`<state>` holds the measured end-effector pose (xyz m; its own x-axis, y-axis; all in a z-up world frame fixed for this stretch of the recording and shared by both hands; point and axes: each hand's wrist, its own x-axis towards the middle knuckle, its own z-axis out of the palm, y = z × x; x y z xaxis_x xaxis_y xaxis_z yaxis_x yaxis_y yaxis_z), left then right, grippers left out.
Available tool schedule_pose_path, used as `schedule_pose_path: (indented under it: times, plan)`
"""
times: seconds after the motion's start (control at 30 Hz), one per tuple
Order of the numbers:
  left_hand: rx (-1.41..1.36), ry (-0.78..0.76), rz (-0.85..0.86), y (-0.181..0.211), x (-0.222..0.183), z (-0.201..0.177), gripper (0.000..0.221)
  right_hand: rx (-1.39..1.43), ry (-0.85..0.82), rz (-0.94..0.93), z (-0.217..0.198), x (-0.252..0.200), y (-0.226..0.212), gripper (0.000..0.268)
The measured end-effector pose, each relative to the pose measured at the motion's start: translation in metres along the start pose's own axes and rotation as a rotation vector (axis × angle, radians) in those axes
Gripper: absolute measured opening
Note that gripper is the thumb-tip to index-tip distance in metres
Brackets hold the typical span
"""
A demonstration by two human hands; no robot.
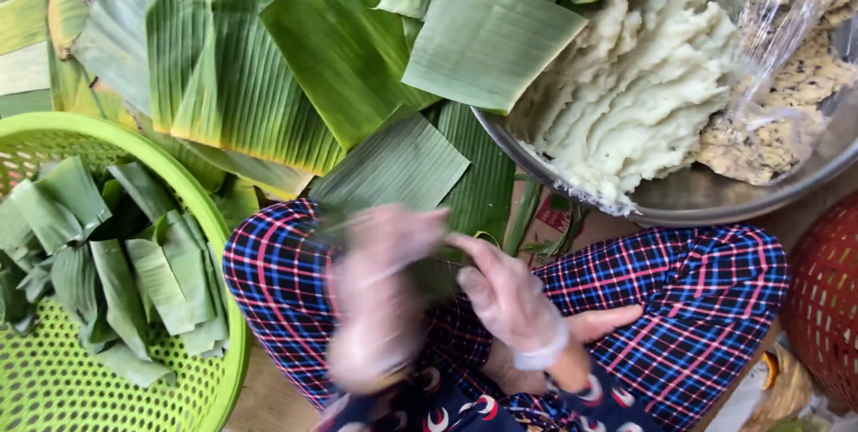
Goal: Wrapping dough and filling in banana leaves to prepare traditional food items
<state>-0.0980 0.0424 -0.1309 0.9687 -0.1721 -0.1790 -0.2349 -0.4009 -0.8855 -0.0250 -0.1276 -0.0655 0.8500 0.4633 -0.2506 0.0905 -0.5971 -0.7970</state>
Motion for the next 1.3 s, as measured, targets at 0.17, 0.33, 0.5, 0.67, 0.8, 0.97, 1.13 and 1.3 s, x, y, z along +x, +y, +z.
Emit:
schedule_pose_path:
  times: [0.17,0.33,0.5,0.67,0.8,0.97,1.13,1.3]
  plan:
    - [-0.579,0.24,-0.161,-0.134,-0.032,0.041,0.074,0.063,-0.071,0.156,-0.06,-0.013,0.033,0.045]
    - [-1.152,0.463,-0.292,-0.2,-0.085,0.166,0.042,0.295,0.188,0.327,-0.089,-0.013,0.033,0.033]
    - [-1.652,0.635,-0.394,-0.231,0.027,0.089,0.022,0.071,0.335,0.136,-0.111,0.019,0.01,0.027]
    - [-1.378,-0.777,0.057,-0.207,0.166,0.034,0.085,-0.241,0.467,-0.053,-0.12,0.085,0.04,0.035]
    - [-1.03,-0.442,0.104,-0.093,0.192,0.108,0.067,0.003,0.304,0.078,-0.124,0.098,0.056,0.07]
    - [-1.195,-0.121,-0.236,-0.154,0.177,0.069,0.032,-0.207,0.208,0.082,-0.133,0.102,0.036,0.073]
    - [-1.364,-0.149,-0.287,-0.168,0.135,-0.008,0.021,-0.3,0.193,0.057,-0.126,0.102,0.053,0.061]
    - [-1.845,-0.374,0.29,-0.116,0.127,0.004,0.035,-0.336,0.225,0.008,-0.125,0.098,0.058,0.054]
